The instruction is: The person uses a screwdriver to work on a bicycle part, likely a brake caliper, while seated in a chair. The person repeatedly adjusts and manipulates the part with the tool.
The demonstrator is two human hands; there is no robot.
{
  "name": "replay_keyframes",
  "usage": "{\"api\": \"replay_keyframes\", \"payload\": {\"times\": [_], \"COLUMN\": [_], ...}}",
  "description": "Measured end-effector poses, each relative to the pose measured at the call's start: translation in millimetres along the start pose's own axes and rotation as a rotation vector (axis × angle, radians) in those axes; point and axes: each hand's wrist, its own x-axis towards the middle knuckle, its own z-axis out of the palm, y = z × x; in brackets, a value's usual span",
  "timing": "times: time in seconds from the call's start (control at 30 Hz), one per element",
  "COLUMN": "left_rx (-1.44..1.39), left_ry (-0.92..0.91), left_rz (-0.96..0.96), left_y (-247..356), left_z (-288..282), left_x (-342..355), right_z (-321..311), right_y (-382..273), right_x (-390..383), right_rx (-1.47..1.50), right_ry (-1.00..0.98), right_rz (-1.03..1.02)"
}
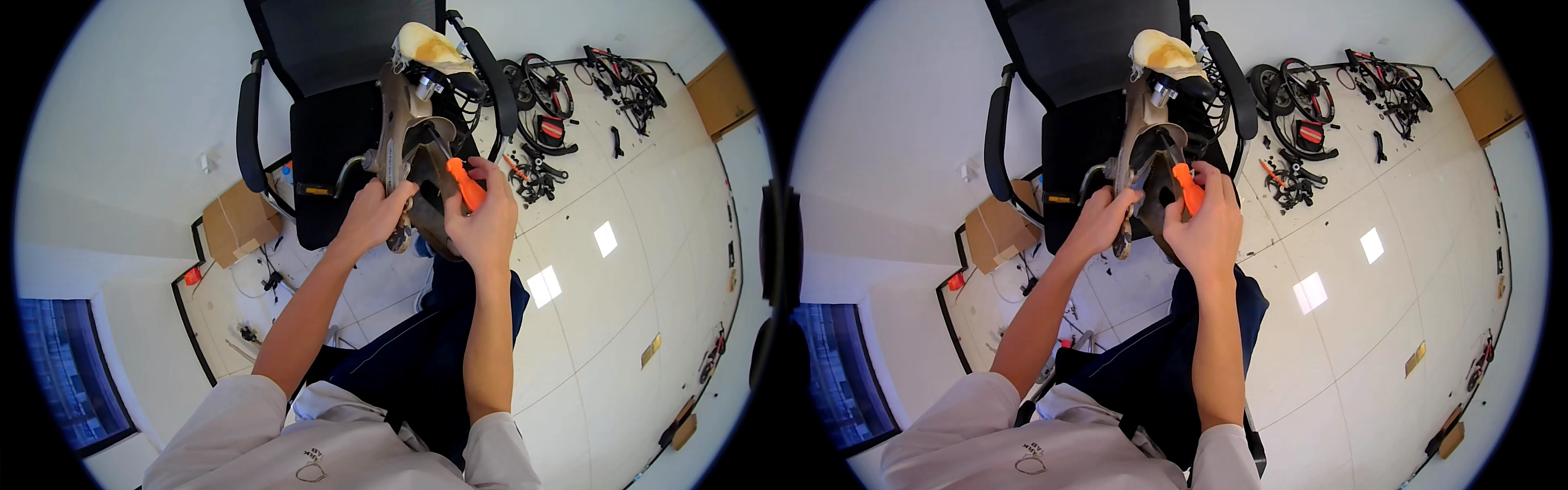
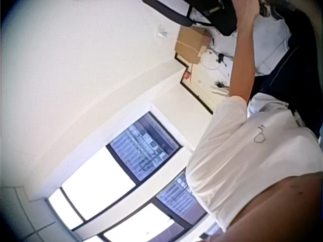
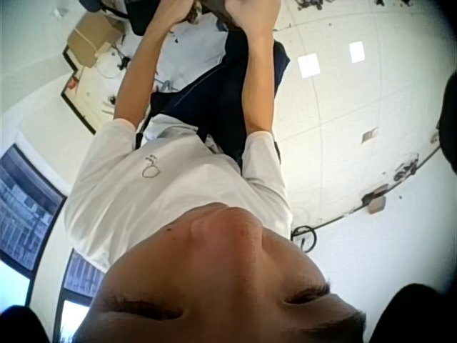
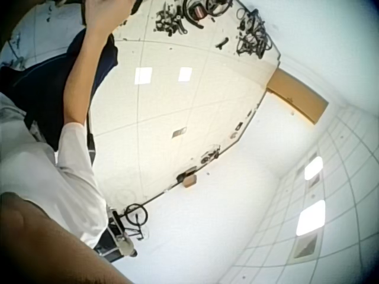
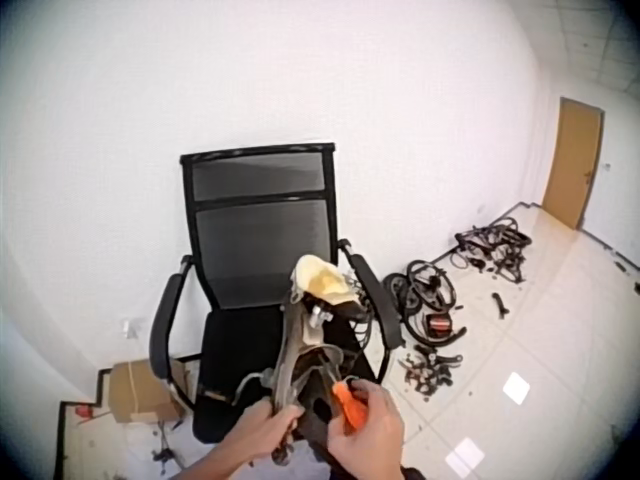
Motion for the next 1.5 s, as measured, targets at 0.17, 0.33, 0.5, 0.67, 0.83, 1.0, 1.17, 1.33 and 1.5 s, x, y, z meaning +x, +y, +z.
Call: {"api": "replay_keyframes", "payload": {"times": [0.17, 0.33, 0.5, 0.67, 0.83, 1.0, 1.17, 1.33, 1.5], "left_rx": [0.029, 0.104, 0.904, 1.318, 1.401, 1.469, 1.422, 1.318, 1.272], "left_ry": [-0.018, 0.106, 0.59, 0.173, -0.013, -0.065, -0.085, 0.05, 0.092], "left_rz": [-0.014, 0.061, 0.547, 0.207, 0.066, 0.121, 0.221, 0.322, 0.367], "left_y": [0, -24, -100, -100, -89, -92, -91, -118, -134], "left_z": [-8, -15, -41, -51, -60, -64, -66, -64, -66], "left_x": [3, 21, 80, 103, 133, 153, 155, 166, 182], "right_z": [-2, 4, 3, 3, 2, -1, 1, 9, 13], "right_y": [4, 20, 33, 50, 51, 50, 47, 19, 12], "right_x": [-2, -4, 8, 22, 19, 20, 20, 20, 22], "right_rx": [0.152, 0.132, 0.08, 0.331, 0.256, 0.231, 0.112, -0.057, -0.131], "right_ry": [-0.002, 0.043, -0.013, 0.057, 0.005, -0.069, -0.049, -0.016, -0.004], "right_rz": [-0.101, -0.197, -0.025, 0.0, -0.018, 0.014, -0.096, -0.086, -0.029]}}
